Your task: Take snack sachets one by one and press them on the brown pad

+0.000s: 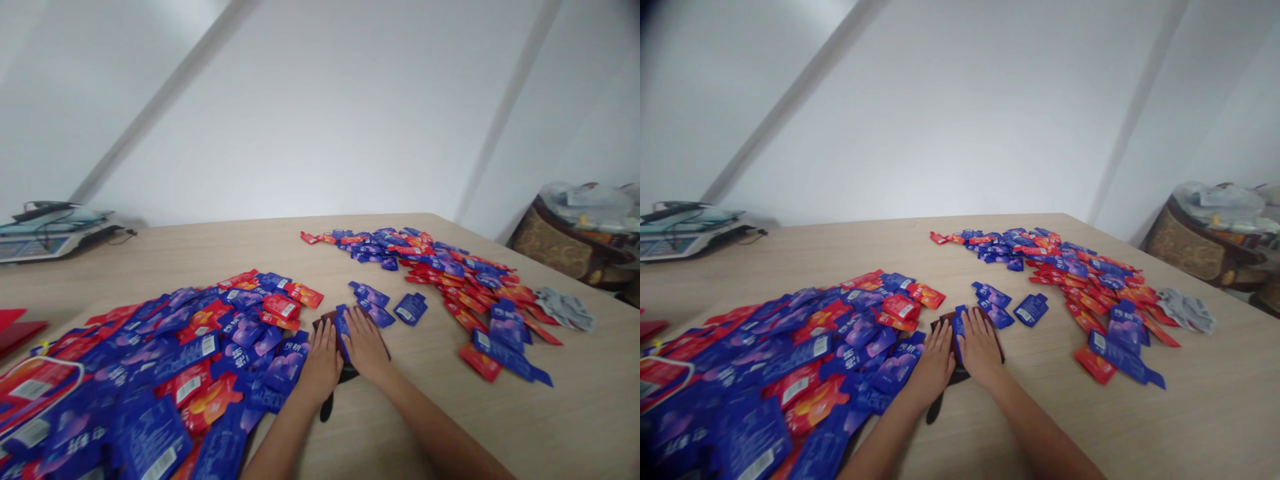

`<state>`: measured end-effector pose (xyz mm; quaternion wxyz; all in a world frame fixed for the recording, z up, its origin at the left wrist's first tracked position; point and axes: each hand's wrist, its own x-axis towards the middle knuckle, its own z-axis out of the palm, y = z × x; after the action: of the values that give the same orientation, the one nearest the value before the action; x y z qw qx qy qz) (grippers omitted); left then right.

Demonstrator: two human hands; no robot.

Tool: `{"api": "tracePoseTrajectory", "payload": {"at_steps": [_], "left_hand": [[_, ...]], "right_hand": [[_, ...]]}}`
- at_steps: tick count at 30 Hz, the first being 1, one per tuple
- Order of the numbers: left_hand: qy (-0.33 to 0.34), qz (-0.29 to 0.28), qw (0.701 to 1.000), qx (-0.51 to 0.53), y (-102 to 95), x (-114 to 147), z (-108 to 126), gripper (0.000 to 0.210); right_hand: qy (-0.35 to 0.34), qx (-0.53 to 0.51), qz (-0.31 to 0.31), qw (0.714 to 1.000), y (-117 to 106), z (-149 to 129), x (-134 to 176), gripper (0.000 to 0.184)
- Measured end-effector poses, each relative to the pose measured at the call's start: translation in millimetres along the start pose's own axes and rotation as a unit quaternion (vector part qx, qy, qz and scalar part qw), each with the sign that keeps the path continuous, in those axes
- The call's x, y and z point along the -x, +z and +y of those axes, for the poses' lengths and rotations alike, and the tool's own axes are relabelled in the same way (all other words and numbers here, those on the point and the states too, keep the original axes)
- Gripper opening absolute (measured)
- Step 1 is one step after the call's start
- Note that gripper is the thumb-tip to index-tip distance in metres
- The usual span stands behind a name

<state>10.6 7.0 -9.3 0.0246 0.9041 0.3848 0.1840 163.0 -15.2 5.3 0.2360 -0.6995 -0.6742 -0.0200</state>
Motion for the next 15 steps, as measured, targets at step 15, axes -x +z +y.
{"api": "tracePoseTrajectory", "payload": {"at_steps": [15], "left_hand": [[-0.008,-0.013,1.000,-0.001,-3.6,-2,3,0.056]], "right_hand": [[-0.053,0.078,-0.074,0.993,-5,0,-7,0.052]]}}
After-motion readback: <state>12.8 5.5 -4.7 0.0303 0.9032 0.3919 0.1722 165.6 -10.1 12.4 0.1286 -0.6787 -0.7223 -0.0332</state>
